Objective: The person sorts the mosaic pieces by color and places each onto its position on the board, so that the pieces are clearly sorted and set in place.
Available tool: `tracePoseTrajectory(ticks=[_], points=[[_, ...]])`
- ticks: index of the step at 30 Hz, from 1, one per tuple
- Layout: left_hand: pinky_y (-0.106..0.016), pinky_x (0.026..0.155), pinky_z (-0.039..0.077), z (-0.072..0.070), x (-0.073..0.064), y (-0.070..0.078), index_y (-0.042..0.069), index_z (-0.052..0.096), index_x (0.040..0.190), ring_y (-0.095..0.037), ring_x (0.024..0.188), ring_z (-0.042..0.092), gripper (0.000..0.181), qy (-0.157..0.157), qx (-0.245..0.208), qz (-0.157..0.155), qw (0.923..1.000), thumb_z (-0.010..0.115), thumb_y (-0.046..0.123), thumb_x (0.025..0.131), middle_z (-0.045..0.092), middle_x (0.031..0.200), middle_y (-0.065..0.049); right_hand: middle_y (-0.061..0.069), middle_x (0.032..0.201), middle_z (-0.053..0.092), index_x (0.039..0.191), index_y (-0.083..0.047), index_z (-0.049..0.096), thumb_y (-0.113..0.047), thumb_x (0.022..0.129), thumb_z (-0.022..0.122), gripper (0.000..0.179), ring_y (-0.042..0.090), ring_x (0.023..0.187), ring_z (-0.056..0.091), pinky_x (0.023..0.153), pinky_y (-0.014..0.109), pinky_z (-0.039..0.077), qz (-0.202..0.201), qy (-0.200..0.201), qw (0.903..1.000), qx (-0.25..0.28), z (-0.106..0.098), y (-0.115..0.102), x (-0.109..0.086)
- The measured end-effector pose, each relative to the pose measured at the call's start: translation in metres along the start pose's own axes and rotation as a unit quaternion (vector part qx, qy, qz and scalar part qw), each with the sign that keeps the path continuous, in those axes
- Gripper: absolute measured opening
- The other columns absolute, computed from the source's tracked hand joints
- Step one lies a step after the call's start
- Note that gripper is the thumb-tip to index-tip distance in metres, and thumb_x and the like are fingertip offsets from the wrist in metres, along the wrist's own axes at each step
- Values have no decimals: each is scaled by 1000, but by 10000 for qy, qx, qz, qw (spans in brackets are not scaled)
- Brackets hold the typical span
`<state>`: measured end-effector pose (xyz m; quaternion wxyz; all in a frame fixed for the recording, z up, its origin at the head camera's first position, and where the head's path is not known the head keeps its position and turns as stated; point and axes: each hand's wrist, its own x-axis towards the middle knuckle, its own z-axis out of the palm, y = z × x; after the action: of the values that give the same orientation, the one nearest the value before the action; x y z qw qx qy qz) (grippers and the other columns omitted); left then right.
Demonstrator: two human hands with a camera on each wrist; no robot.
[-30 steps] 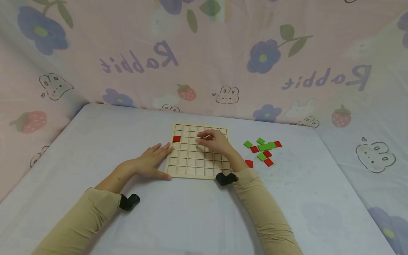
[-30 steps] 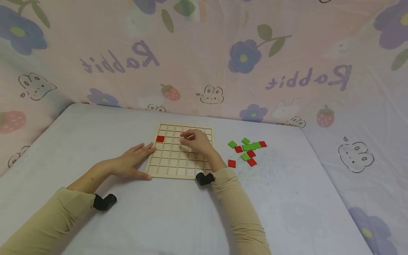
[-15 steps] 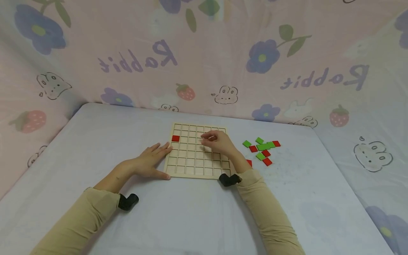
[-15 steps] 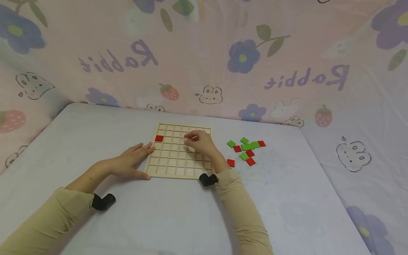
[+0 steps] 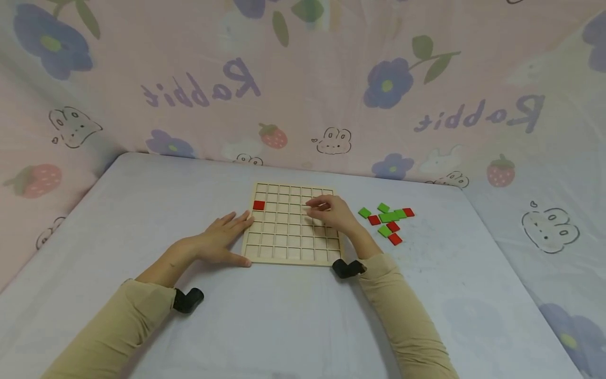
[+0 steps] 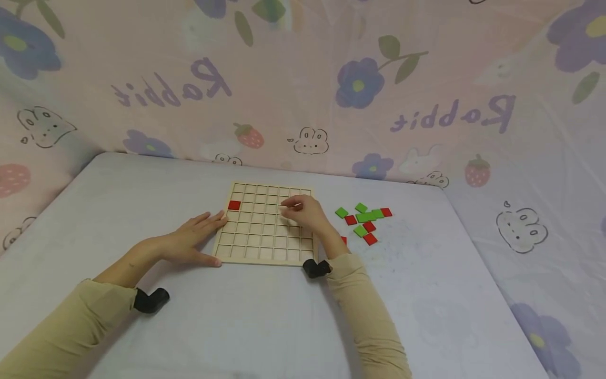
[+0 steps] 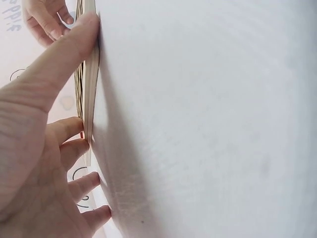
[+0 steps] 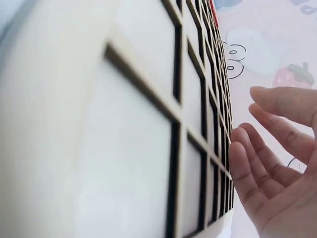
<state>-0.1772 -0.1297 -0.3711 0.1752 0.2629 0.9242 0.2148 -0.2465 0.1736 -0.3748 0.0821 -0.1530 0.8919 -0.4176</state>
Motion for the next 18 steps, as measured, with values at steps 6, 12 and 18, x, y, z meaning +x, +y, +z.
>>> tracePoseTrajectory(ticks=[6,12,18], points=[[-66,113,6,1,0,-1,1,19,152,-49,144,3,101,23,-26,39,10000,72,49,80,9,160,-20,15,119,65,119,-4,66,-18,90,66,32,29,106,61,83,38,53,69,49,10000,-28,-6,3,-5],[-66,113,5,2,0,-3,2,19,152,-48,144,2,101,9,-21,10,10000,72,49,80,9,160,-20,16,120,64,118,-4,67,-19,90,66,31,29,106,60,81,36,52,172,89,9997,-124,-11,7,-10],[-66,113,5,2,0,-3,1,19,152,-48,144,2,102,35,-26,36,10000,72,49,80,9,160,-20,15,117,66,119,-6,66,-21,90,67,32,28,105,61,79,34,52,303,112,9993,-204,-15,11,-15]])
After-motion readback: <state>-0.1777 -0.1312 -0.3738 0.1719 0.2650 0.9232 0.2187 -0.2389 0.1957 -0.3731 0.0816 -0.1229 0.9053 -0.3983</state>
